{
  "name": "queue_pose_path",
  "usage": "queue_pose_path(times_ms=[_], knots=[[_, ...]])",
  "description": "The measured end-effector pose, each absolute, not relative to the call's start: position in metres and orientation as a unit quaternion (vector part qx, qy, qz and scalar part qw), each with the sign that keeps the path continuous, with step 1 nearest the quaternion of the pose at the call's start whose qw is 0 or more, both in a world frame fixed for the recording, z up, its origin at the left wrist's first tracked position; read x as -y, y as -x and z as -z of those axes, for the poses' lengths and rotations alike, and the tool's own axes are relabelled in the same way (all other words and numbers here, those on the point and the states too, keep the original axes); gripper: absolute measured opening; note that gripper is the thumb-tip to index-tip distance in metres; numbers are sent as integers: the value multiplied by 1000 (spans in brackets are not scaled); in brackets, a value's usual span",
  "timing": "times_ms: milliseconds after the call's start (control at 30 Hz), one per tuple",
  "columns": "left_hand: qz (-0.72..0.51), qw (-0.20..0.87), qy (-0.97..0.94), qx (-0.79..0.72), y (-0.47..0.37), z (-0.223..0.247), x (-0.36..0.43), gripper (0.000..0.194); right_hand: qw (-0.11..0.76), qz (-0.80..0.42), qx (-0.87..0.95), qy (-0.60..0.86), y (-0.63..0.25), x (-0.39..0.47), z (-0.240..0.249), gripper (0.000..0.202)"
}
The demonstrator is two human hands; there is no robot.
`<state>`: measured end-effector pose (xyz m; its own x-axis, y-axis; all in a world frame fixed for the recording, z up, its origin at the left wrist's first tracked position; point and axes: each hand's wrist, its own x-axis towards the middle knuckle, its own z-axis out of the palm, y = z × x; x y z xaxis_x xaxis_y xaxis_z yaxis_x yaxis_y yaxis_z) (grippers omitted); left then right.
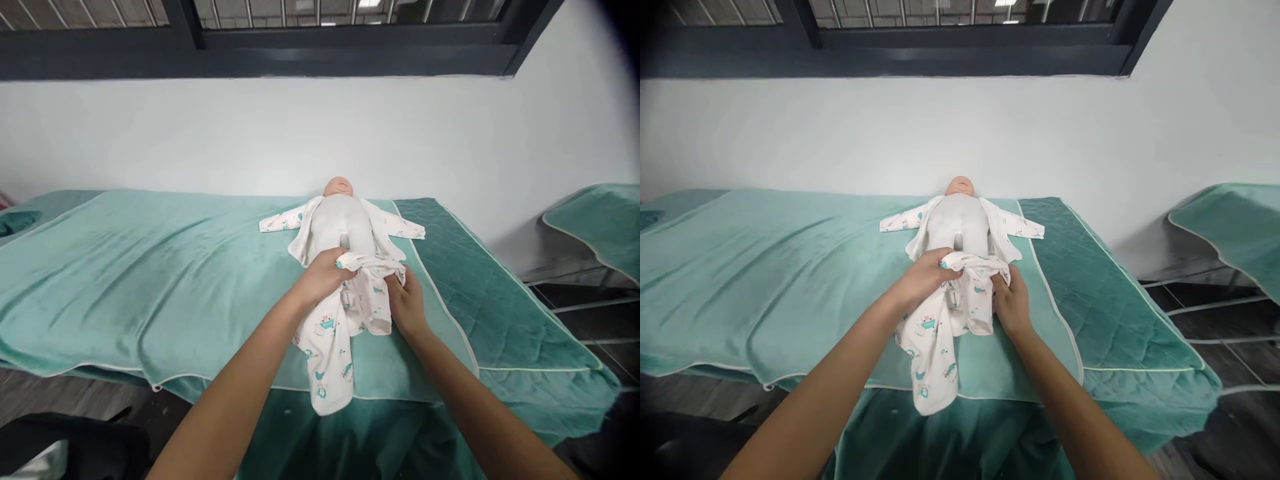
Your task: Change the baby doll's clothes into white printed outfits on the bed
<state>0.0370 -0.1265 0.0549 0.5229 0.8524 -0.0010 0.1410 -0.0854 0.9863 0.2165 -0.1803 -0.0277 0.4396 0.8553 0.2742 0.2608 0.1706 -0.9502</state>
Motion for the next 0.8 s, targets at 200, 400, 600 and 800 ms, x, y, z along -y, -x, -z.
queue_pose_path(times_ms=[200, 400, 600, 800], knots=[[-362, 405, -734, -408, -51, -56, 98, 22, 557, -196, 520, 618, -225, 154, 20, 31], [-395, 372, -723, -427, -44, -50, 81, 20, 520, -196, 533, 638, -234, 131, 23, 28], [-397, 621, -599, -313, -10, -23, 80, 26, 494, -122, 664, 548, -239, 136, 7, 26], [-463, 663, -506, -299, -11, -1, 79, 27, 217, -294, 824, 433, -222, 110, -61, 24]])
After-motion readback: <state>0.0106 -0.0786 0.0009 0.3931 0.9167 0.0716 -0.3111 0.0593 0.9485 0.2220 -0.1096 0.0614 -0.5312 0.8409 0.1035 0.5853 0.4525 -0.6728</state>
